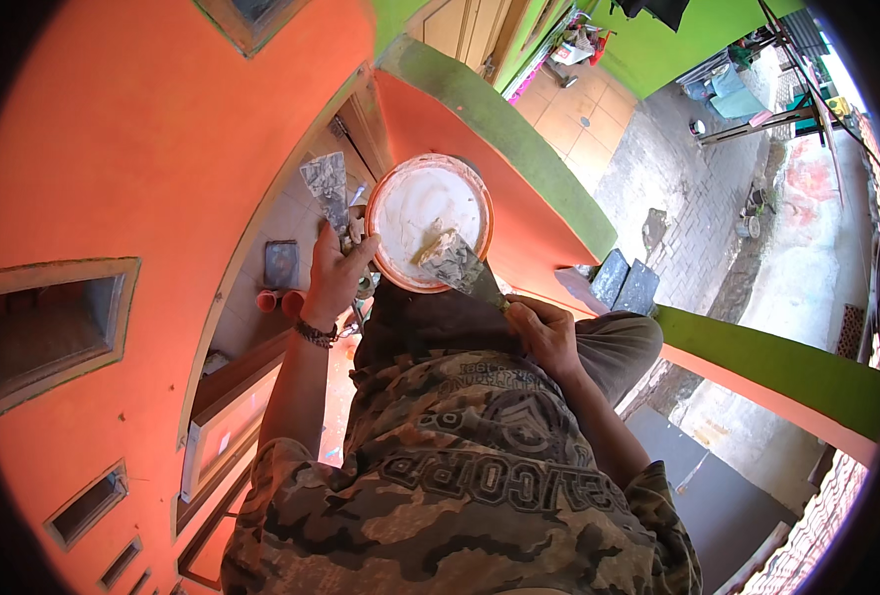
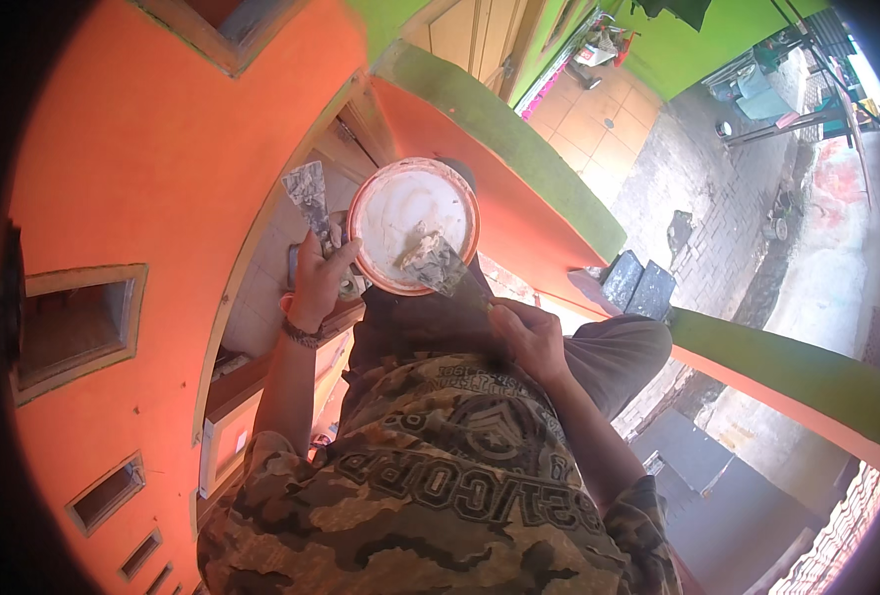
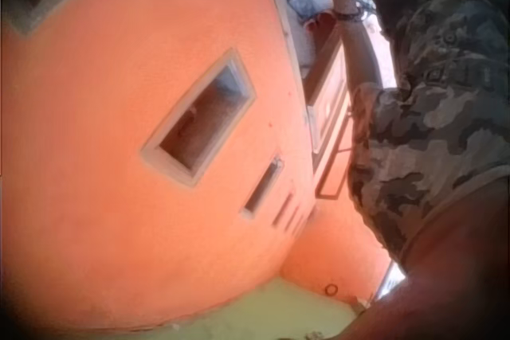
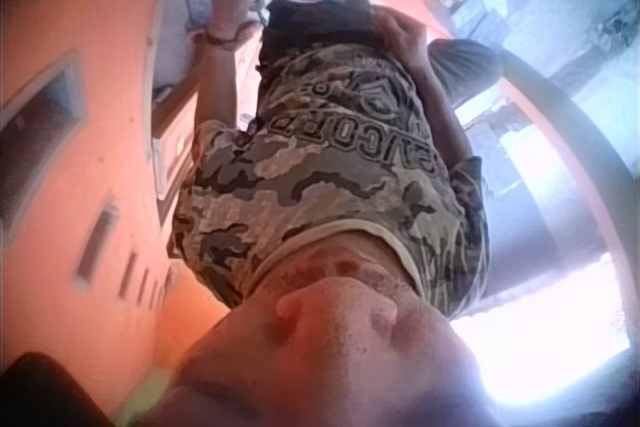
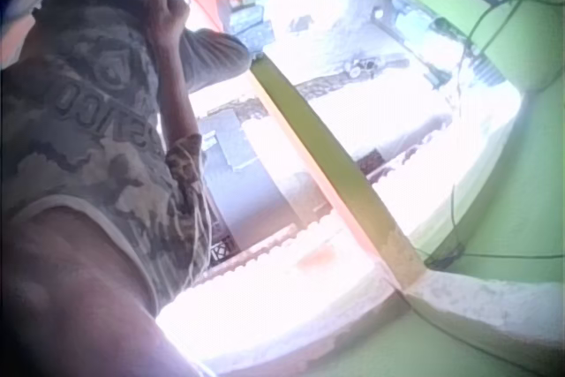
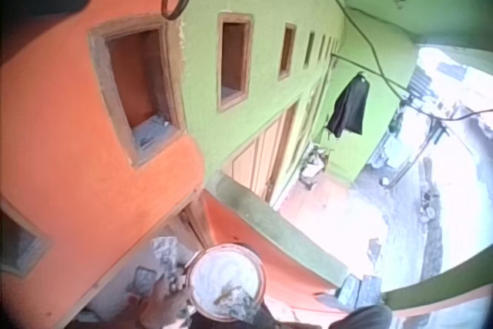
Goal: The person applies plaster to a ceiling arch using a trowel and a smaller hand tool. They repeatedly scoop plaster from a bucket, spread it on the arch, and smooth the surface while working on a ladder.
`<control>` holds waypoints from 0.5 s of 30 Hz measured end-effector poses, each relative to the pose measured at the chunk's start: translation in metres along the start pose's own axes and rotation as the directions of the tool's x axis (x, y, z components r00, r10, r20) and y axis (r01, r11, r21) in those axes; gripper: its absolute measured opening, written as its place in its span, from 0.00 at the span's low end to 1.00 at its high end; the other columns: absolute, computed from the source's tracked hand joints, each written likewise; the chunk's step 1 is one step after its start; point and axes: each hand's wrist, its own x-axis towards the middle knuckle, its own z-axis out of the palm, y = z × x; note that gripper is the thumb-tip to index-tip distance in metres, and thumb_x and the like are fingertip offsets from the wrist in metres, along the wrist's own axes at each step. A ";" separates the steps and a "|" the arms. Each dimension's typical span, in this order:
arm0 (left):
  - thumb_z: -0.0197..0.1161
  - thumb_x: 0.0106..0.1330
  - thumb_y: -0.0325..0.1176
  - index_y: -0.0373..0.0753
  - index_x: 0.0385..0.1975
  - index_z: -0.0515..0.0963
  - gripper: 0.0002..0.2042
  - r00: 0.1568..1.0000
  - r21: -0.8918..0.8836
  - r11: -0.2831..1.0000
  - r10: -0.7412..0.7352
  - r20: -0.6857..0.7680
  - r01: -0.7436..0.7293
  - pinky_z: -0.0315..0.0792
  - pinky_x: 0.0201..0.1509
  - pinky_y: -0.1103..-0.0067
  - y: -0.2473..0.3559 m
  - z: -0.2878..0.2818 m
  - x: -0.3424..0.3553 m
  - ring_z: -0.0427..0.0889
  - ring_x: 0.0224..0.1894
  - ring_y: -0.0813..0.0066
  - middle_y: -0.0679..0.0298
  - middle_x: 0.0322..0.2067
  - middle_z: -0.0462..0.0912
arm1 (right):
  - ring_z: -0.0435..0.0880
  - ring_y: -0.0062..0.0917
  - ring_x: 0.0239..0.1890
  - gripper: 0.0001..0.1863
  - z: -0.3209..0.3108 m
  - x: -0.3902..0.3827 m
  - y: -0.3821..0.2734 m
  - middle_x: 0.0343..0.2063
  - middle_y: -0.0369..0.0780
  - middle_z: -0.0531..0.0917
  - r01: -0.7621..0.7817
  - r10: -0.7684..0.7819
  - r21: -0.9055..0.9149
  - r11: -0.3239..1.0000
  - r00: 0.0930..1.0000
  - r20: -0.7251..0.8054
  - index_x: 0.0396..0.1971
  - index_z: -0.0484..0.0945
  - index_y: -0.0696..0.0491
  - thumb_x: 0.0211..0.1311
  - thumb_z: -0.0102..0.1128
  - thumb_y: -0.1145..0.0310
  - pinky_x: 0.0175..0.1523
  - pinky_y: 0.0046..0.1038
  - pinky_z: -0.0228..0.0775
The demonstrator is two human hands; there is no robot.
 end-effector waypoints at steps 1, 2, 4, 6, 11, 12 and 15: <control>0.58 0.61 0.26 0.33 0.45 0.69 0.13 1.000 -0.030 1.000 0.000 0.006 0.000 0.66 0.40 0.85 0.001 0.002 -0.001 0.69 0.33 0.85 0.71 0.32 0.72 | 0.65 0.09 0.15 0.14 -0.001 0.002 0.002 0.19 0.31 0.76 0.016 -0.016 -0.029 0.999 1.000 0.013 0.40 0.79 0.59 0.65 0.53 0.64 0.20 0.13 0.57; 0.58 0.61 0.26 0.33 0.46 0.69 0.14 1.000 -0.039 0.999 -0.005 0.004 0.006 0.66 0.41 0.85 -0.002 0.002 -0.002 0.69 0.35 0.85 0.70 0.34 0.73 | 0.65 0.09 0.15 0.14 -0.002 0.004 0.001 0.19 0.31 0.75 0.014 -0.013 -0.031 0.999 1.000 0.019 0.40 0.79 0.59 0.64 0.53 0.64 0.20 0.13 0.57; 0.57 0.61 0.26 0.33 0.48 0.69 0.15 1.000 -0.049 0.999 -0.017 0.001 0.017 0.67 0.43 0.85 -0.008 0.001 -0.002 0.71 0.37 0.85 0.69 0.36 0.74 | 0.65 0.09 0.15 0.14 0.001 0.006 0.001 0.18 0.30 0.75 0.010 -0.009 -0.028 1.000 0.999 0.031 0.41 0.79 0.59 0.64 0.53 0.64 0.20 0.13 0.57; 0.57 0.62 0.26 0.32 0.48 0.68 0.15 0.999 -0.074 0.997 -0.040 -0.025 0.038 0.68 0.43 0.84 -0.002 0.006 -0.004 0.71 0.38 0.85 0.68 0.36 0.75 | 0.65 0.09 0.16 0.15 0.005 0.010 0.004 0.18 0.30 0.75 0.059 -0.058 -0.065 0.996 0.998 0.010 0.42 0.79 0.59 0.64 0.53 0.64 0.20 0.13 0.58; 0.57 0.62 0.26 0.32 0.49 0.68 0.16 0.998 -0.105 0.994 -0.045 -0.053 0.039 0.69 0.44 0.83 -0.004 0.008 -0.007 0.73 0.39 0.85 0.68 0.37 0.76 | 0.65 0.09 0.16 0.16 0.015 0.015 0.001 0.19 0.30 0.75 0.080 -0.081 -0.107 0.991 0.997 -0.002 0.44 0.78 0.59 0.64 0.54 0.64 0.20 0.14 0.58; 0.57 0.62 0.26 0.32 0.49 0.68 0.16 0.998 -0.099 0.995 -0.039 -0.056 0.033 0.69 0.43 0.84 -0.006 0.007 -0.008 0.73 0.38 0.85 0.68 0.37 0.76 | 0.66 0.09 0.16 0.16 0.016 0.017 0.003 0.19 0.30 0.76 0.079 -0.080 -0.112 0.990 0.997 -0.003 0.44 0.78 0.58 0.63 0.54 0.63 0.20 0.14 0.58; 0.57 0.62 0.25 0.32 0.50 0.67 0.16 0.997 -0.131 0.990 -0.061 -0.052 0.054 0.69 0.40 0.85 -0.008 0.004 -0.008 0.73 0.37 0.86 0.68 0.37 0.75 | 0.74 0.13 0.26 0.15 0.016 0.021 0.000 0.25 0.33 0.80 0.000 0.000 -0.071 0.998 1.000 0.003 0.43 0.79 0.56 0.60 0.57 0.63 0.34 0.18 0.66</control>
